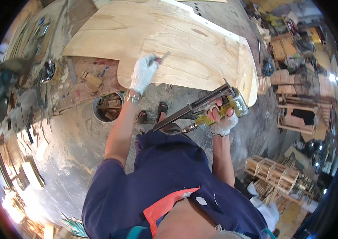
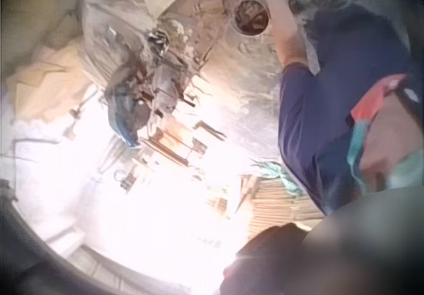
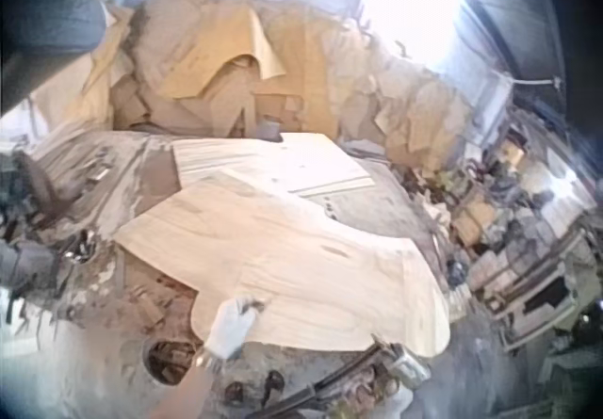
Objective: The person aligns and fastens a thin wooden panel onto a larger shaped wooden base using a nail gun. They reposition the panel, drive nails along the edges, and reload the nail gun as needed.
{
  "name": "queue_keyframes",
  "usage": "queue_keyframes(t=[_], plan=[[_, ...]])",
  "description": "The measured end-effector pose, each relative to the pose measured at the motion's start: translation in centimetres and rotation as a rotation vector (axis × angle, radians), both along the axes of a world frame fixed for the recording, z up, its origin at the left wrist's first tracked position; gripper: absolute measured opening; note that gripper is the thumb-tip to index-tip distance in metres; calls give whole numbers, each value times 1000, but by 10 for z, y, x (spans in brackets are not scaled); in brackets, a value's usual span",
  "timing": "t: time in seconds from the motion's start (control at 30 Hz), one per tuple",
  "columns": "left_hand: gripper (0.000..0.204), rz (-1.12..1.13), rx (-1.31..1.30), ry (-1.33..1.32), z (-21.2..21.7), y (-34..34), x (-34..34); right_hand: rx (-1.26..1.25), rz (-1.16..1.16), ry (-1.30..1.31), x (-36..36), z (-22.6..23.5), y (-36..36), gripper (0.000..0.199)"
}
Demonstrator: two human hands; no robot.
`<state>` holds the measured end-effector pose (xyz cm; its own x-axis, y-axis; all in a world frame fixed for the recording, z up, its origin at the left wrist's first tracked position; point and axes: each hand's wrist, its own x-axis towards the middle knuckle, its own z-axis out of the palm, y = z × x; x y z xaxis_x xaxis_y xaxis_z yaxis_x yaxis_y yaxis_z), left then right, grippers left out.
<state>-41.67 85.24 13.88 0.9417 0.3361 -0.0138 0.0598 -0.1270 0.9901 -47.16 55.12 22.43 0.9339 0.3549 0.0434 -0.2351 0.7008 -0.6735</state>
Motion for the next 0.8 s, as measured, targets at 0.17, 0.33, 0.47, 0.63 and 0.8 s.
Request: queue_keyframes(t=[0.17,0.33,0.47,0.63,0.8], plan=[[19,-442,42,-349,103,-55,-63,120,6,31,-6,-9,-6,66],[19,-511,314,-316,139,-68,-71,151,28,80,-11,-15,-7,65],[17,-432,572,-380,147,-69,-78,193,79,104,-11,-19,-9,64],[19,-495,714,-362,153,-71,-84,248,124,98,-11,-22,-9,64],[21,-561,394,-462,149,-66,-86,374,170,104,-9,-25,-9,64]])
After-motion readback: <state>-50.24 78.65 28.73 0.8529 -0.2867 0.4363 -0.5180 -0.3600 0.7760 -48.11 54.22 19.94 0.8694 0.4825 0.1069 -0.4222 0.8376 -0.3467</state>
